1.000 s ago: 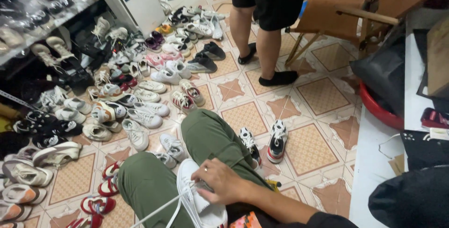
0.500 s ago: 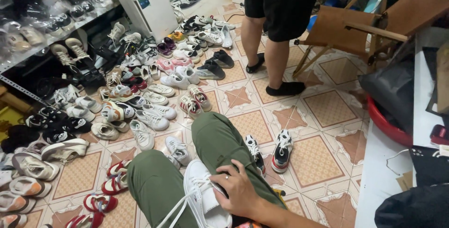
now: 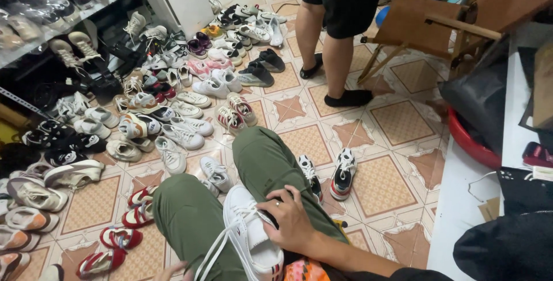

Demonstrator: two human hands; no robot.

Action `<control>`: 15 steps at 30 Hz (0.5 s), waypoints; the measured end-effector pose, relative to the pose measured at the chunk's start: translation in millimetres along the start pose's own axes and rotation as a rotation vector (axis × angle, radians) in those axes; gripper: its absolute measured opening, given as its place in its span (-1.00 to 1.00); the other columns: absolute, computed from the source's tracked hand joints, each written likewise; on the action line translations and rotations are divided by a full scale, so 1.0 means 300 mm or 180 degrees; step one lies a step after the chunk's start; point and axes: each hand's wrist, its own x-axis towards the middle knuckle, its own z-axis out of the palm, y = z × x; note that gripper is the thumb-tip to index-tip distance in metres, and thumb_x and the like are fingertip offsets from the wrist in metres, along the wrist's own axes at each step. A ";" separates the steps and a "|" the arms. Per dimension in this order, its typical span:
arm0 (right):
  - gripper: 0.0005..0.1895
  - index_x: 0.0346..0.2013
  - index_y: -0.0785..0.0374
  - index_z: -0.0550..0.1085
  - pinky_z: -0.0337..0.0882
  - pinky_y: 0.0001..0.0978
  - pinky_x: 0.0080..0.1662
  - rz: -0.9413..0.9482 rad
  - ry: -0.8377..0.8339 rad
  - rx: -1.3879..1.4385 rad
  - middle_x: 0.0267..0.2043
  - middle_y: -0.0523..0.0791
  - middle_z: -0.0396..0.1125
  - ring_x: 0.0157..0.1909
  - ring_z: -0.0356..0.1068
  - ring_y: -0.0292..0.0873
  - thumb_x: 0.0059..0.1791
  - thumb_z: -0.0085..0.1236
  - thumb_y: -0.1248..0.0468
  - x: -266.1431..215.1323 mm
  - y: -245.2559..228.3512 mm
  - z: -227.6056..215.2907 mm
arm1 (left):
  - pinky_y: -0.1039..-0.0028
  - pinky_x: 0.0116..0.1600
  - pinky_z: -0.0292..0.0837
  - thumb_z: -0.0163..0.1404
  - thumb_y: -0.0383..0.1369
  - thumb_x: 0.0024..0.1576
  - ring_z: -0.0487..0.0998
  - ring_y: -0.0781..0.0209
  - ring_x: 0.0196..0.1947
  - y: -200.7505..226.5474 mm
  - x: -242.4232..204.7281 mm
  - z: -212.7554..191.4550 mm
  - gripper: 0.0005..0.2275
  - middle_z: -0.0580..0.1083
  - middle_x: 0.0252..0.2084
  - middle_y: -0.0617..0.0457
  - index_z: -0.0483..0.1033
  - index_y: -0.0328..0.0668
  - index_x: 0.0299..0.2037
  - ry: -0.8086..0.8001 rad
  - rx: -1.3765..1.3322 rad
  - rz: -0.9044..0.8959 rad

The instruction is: A person is sitting on the floor and lacing a white sneaker, threading the laces through the eyelets one by one.

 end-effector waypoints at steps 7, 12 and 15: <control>-0.64 -0.11 0.20 0.56 -0.02 0.05 0.31 0.0022 -0.0008 0.0083 -0.28 -0.11 0.48 0.09 0.33 -0.08 -0.20 0.23 0.28 0.001 0.004 0.002 | 0.00 0.30 0.28 0.12 -0.22 0.03 0.32 -0.14 0.36 1.097 0.313 -0.148 -0.75 0.49 0.13 0.09 0.68 0.19 -0.08 -0.0380 0.0823 0.0405; -0.64 -0.09 0.21 0.57 0.00 0.05 0.31 0.0072 -0.0037 0.0219 -0.34 -0.11 0.46 0.06 0.33 -0.09 -0.19 0.20 0.32 0.006 -0.006 -0.017 | 0.13 0.43 0.05 -0.03 -0.14 0.16 0.43 0.06 0.20 1.200 0.381 -0.165 -0.78 0.57 -0.10 0.14 0.59 -0.03 -0.27 -0.1066 0.0820 0.0308; -0.66 -0.11 0.20 0.58 0.00 0.06 0.32 0.0074 0.0000 0.0143 -0.26 -0.11 0.50 0.05 0.34 -0.09 -0.18 0.22 0.29 0.000 0.007 -0.006 | 0.04 0.48 0.03 -0.05 -0.15 0.17 0.52 0.05 -0.02 1.247 0.408 -0.191 -0.74 0.60 -0.13 0.08 0.62 -0.13 -0.33 -0.1347 0.0640 0.0111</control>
